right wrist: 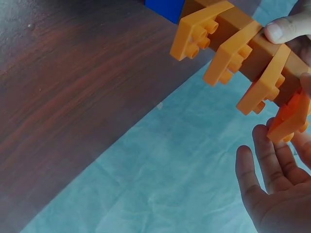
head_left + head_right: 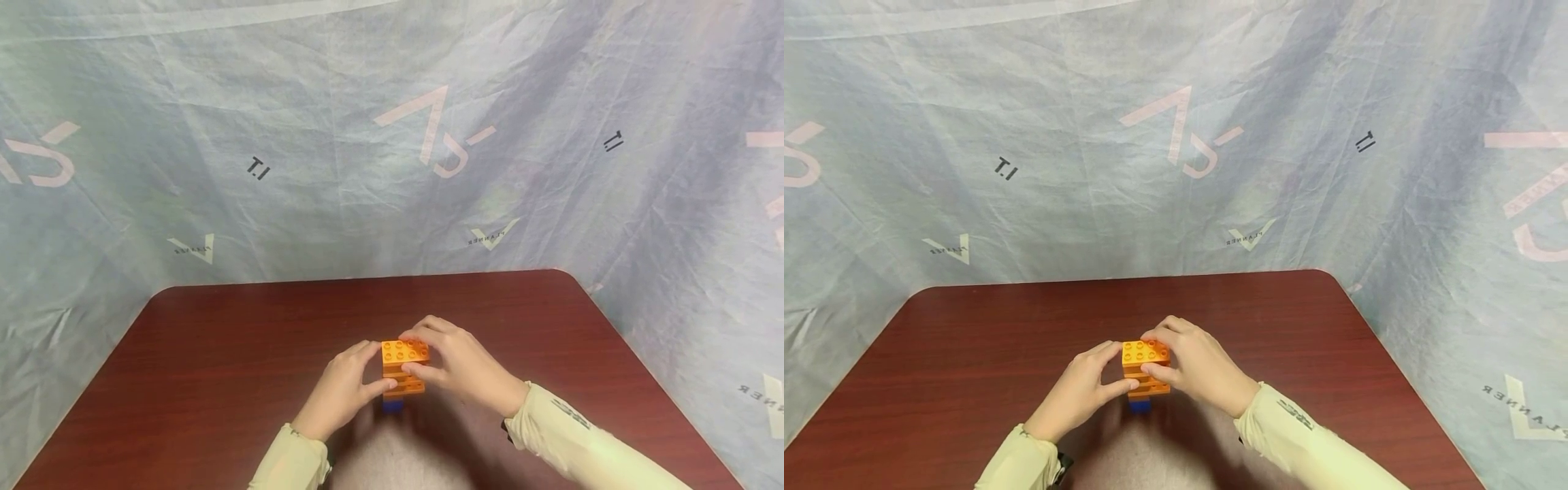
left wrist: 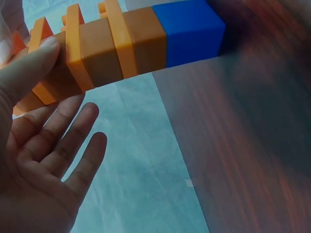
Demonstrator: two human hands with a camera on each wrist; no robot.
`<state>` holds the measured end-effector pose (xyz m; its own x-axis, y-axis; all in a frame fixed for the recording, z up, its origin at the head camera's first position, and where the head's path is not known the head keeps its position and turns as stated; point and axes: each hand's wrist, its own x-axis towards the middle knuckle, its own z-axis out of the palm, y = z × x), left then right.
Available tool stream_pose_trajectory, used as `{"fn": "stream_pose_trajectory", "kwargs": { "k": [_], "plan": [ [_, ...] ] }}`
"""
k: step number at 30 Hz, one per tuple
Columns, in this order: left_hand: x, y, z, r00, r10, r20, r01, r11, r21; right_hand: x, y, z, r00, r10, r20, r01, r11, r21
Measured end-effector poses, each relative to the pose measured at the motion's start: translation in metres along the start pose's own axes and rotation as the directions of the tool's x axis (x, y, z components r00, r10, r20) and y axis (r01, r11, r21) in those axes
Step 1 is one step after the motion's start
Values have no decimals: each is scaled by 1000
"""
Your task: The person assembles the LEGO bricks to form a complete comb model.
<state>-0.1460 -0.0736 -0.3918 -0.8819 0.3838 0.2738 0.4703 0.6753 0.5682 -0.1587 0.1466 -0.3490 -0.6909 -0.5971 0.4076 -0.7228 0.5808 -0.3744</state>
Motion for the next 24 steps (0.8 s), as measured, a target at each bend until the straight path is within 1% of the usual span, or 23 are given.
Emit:
{"fn": "stream_pose_trajectory", "kwargs": {
  "k": [3, 7, 17, 24],
  "plan": [
    [1, 0, 0, 1000, -17, 11, 17, 1000, -24, 1, 1, 0, 1000, 17, 7, -17, 1000, 11],
    [1, 0, 0, 999, -37, 28, 38, 998, -49, 1, 0, 0, 1000, 19, 8, -19, 1000, 13],
    [1, 0, 2, 999, -32, 15, 33, 999, -41, 2, 0, -1, 1000, 2, 21, -3, 1000, 21],
    [0, 0, 4, 1000, -31, 1, 31, 999, -29, 2, 0, -2, 999, 4, 37, -5, 1000, 13]
  ]
}}
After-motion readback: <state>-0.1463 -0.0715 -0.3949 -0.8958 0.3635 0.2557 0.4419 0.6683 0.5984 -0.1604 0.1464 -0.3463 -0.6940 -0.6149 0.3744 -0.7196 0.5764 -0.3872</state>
